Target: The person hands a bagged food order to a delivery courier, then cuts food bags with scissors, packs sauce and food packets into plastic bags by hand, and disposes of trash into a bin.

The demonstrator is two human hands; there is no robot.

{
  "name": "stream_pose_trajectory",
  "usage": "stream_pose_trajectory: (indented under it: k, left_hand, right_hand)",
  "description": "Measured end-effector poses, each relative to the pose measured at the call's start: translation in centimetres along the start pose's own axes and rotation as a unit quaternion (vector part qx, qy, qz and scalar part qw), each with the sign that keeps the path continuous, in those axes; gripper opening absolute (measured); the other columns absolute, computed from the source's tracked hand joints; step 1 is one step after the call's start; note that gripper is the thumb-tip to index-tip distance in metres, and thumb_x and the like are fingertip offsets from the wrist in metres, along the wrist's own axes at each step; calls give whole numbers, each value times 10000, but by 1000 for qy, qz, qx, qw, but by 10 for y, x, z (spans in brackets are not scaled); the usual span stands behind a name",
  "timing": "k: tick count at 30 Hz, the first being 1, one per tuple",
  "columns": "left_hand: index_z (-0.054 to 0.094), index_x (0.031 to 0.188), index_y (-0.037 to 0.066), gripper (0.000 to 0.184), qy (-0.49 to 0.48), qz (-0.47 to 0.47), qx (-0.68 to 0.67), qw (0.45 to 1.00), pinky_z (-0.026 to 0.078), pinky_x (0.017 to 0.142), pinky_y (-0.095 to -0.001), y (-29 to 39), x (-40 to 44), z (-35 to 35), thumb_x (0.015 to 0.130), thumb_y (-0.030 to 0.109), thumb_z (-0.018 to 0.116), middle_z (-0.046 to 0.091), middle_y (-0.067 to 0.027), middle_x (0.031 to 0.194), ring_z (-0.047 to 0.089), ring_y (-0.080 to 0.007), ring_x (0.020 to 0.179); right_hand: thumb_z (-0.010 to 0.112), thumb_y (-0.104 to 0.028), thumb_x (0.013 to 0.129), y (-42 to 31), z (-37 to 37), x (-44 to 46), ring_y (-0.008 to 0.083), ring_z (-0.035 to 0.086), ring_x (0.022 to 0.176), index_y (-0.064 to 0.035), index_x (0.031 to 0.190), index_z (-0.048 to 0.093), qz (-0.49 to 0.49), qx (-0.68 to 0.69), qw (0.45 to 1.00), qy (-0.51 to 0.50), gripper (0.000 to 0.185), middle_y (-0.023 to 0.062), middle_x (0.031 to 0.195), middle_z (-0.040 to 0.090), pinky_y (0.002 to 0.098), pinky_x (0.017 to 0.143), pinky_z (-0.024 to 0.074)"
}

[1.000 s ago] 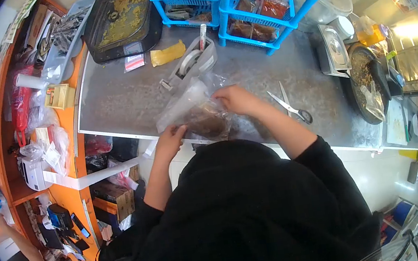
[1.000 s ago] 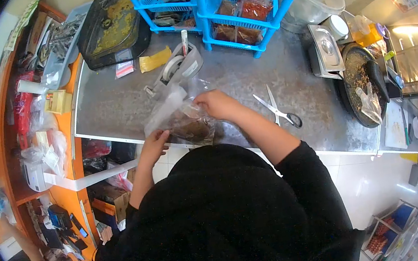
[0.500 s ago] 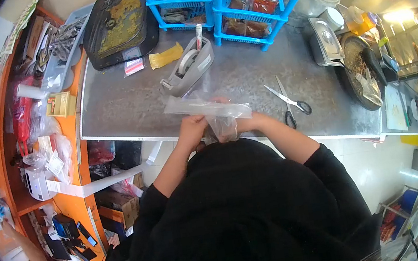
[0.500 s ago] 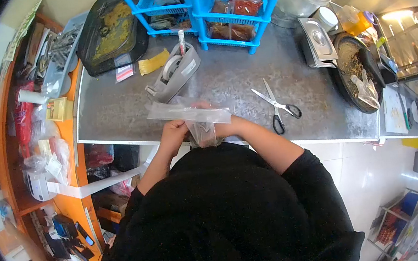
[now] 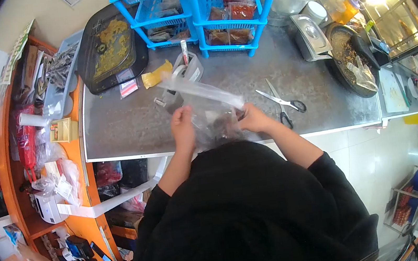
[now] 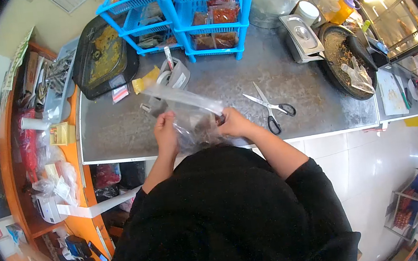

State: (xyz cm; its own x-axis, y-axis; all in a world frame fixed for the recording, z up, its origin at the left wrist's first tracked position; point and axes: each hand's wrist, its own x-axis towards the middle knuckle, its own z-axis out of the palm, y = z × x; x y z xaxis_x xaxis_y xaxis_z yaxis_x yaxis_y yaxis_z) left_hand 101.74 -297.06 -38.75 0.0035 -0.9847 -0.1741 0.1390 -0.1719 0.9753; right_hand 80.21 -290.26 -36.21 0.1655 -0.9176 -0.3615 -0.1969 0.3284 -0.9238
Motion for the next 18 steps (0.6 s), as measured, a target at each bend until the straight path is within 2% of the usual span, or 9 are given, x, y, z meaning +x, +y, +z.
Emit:
stream_pose_trajectory:
  k: [1, 4, 6, 9, 11, 12, 15, 18]
  left_hand:
    - [621, 866, 58, 167, 2, -9, -7, 1000, 392, 663, -210, 4, 7, -7, 914, 216, 603, 599, 24, 814, 487, -48, 725]
    - [601, 846, 63, 182, 32, 6, -2, 999, 388, 654, -215, -4, 19, -16, 925, 226, 586, 582, 25, 795, 475, -51, 712]
    - [601, 857, 57, 183, 43, 2, 17, 999, 388, 647, -218, -10, 25, -26, 926, 225, 583, 573, 22, 783, 471, -54, 707]
    - [609, 871, 29, 250, 39, -91, 94, 991, 415, 667, -239, -12, 21, -28, 900, 277, 604, 558, 5, 767, 508, -80, 740]
    - [601, 884, 18, 279, 17, -60, 158, 985, 428, 670, -264, -23, 14, -25, 877, 295, 629, 563, -14, 774, 521, -109, 733]
    - [598, 891, 13, 296, 6, -43, 189, 981, 434, 671, -277, -30, 11, -25, 866, 305, 641, 565, -24, 777, 527, -123, 730]
    - [569, 956, -7, 363, -61, -117, 274, 953, 442, 690, -315, -41, 7, -36, 829, 313, 684, 571, -65, 822, 535, -170, 752]
    - [524, 1039, -26, 447, -35, -146, 288, 946, 446, 708, -349, -32, 6, -45, 795, 295, 717, 564, -115, 916, 536, -200, 811]
  right_hand:
    - [685, -6, 736, 6, -8, 3, 124, 621, 803, -63, 1101, 596, 35, 53, 998, -3, 380, 51, 950, 654, 289, 676, 522]
    - [713, -6, 734, 1, -28, -6, 74, 565, 636, -42, 1053, 593, -65, 158, 980, 102, 342, 20, 867, 634, 225, 558, 483]
    - [713, -17, 746, 5, -49, -8, 87, 575, 643, -35, 1091, 572, -29, 160, 972, 171, 373, 26, 864, 633, 218, 520, 484]
    - [719, -54, 764, -1, -76, -15, 104, 593, 687, -32, 1151, 536, 31, 135, 965, 223, 428, 39, 892, 634, 217, 485, 493]
    - [714, -104, 794, -3, -86, -18, 124, 607, 752, -44, 1196, 510, 72, 81, 955, 276, 455, 63, 955, 631, 237, 485, 513]
    - [707, -111, 803, 2, -93, -18, 130, 607, 754, -49, 1199, 507, 60, 93, 953, 283, 448, 65, 962, 626, 243, 488, 516]
    - [662, -120, 846, 2, -105, -24, 147, 607, 772, -72, 1191, 499, 39, 123, 947, 293, 385, 60, 984, 610, 283, 523, 541]
    - [636, -131, 869, -6, -109, -32, 143, 607, 784, -72, 1179, 482, 43, 160, 926, 338, 351, 48, 1009, 606, 295, 522, 533]
